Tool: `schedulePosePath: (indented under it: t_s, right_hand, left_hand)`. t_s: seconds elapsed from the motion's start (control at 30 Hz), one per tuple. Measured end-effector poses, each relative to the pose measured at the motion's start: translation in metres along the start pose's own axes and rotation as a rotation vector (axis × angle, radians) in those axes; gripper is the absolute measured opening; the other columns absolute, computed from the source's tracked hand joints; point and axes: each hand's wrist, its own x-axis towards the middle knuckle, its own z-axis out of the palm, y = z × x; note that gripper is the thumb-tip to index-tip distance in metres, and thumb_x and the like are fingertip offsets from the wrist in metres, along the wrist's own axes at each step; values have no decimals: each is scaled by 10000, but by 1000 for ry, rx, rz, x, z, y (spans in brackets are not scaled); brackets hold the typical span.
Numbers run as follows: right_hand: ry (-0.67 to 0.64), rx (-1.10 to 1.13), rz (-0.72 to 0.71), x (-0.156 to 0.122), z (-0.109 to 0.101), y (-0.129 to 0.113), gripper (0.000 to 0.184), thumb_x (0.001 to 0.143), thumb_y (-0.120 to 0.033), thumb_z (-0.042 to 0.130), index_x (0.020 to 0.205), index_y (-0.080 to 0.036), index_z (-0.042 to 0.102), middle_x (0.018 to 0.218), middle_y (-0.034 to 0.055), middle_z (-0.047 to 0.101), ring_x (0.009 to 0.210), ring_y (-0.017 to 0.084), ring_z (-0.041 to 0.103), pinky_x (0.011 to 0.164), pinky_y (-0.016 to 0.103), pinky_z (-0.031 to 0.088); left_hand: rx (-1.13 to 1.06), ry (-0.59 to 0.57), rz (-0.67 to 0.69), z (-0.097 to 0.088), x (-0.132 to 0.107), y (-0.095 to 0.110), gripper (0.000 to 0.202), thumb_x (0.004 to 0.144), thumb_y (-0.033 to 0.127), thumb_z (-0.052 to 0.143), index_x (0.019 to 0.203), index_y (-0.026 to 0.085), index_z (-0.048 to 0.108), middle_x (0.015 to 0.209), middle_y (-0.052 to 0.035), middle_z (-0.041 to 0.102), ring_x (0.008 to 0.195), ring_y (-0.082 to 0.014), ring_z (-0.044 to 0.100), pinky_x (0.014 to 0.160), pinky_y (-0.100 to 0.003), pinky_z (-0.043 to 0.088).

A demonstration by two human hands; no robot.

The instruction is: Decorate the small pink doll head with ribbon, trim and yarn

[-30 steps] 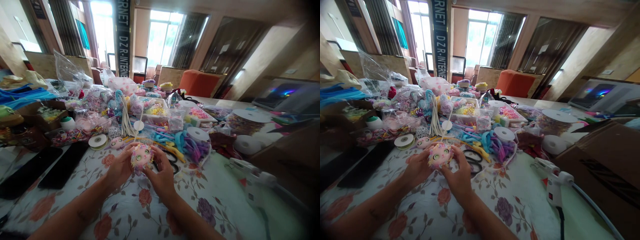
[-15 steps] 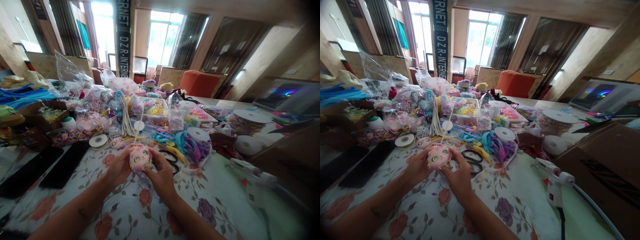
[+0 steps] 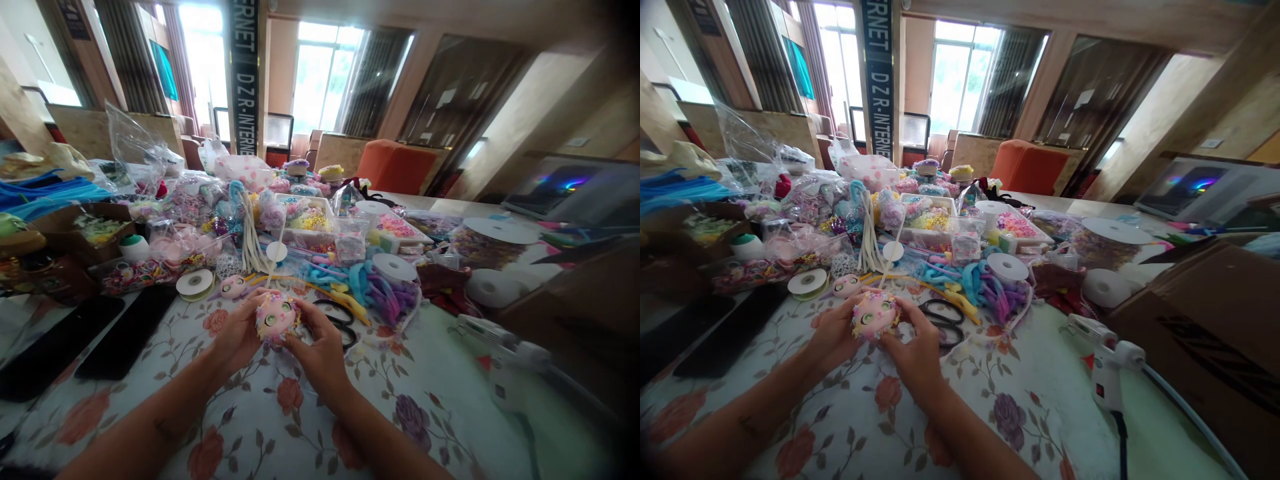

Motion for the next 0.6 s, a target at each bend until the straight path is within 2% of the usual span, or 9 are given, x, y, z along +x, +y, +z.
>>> schedulePosePath:
  t_s: [0.1, 0.43, 0.5, 0.6]
  right_hand:
    - [-3, -4, 11, 0, 0, -1, 537, 651, -237, 814, 1167, -217, 670, 1120, 71, 717, 1015, 272, 660, 898, 386, 534]
    - [26, 62, 37, 2, 2, -4, 502, 607, -227, 839, 1092, -215, 710, 1024, 57, 742, 926, 256, 681, 859, 380, 557]
    - [29, 95, 61, 3, 3, 0, 521, 591, -245, 854, 1090, -214, 708, 1021, 60, 741, 927, 258, 684, 857, 384, 562]
    - [42, 180, 139, 6, 4, 6, 540, 574, -305, 873, 1073, -196, 697, 994, 70, 744, 896, 261, 697, 826, 388, 577]
  left_hand:
    - [-7, 7, -3, 1, -1, 0, 68, 808, 200, 650, 859, 159, 667, 709, 12, 566, 567, -93, 496, 524, -200, 423]
    - [-23, 16, -15, 1, 0, -1, 72, 776, 182, 681, 836, 150, 658, 757, -5, 626, 653, -117, 583, 639, -222, 503]
    - [-29, 47, -3, 1, 0, -3, 85, 789, 210, 688, 844, 152, 659, 766, -8, 646, 672, -126, 607, 652, -227, 518]
    - [49, 87, 14, 1, -1, -7, 202, 829, 335, 677, 918, 153, 668, 825, -39, 686, 729, -162, 643, 626, -244, 523]
